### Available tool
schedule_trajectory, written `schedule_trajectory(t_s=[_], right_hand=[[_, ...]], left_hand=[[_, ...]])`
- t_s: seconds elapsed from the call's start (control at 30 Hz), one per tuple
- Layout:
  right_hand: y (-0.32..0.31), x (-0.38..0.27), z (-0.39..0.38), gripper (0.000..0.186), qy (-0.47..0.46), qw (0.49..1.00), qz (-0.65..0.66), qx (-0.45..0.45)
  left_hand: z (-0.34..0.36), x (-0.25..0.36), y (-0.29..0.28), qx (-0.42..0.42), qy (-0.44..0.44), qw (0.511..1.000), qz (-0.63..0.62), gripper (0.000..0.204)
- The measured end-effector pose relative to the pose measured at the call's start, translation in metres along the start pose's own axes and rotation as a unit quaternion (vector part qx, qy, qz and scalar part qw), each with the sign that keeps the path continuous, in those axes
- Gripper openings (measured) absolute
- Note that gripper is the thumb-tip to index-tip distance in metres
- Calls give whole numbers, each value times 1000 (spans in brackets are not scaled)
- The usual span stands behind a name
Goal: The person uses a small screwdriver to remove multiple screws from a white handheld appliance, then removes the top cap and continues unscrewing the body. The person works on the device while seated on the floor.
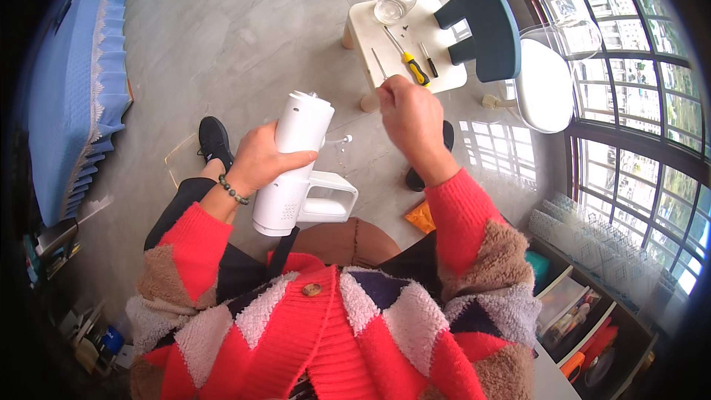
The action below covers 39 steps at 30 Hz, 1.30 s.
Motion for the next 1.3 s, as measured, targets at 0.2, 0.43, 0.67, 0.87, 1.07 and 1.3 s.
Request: schedule_trajectory(t_s=[0.2,0.43,0.67,0.87,1.07,1.3], right_hand=[[27,84,37,14,22,988,-155,5],[72,120,48,11,-27,974,-226,21],[67,145,60,13,61,966,-221,122],[58,203,76,28,212,956,-205,7],[54,206,84,22,104,966,-238,10],[-12,100,70,18,20,997,-77,-9]], left_hand=[[0,-3,6,-42,32,981,-189,52],[2,-12,-1,-18,11,996,-90,46],[0,-10,3,-31,16,992,-125,46],[1,-14,5,-40,34,990,-129,47],[2,-13,7,-76,18,986,-146,45],[-5,-10,11,-151,-57,959,-231,43]])
Point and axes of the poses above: each hand's wrist, its own z-axis towards the middle knuckle, its own y-axis out of the palm, x = y × z, the point moved 3 cm from there along z, towards the middle knuckle, and after that the axes turned 5 degrees about -y, right-handed, at the moved point
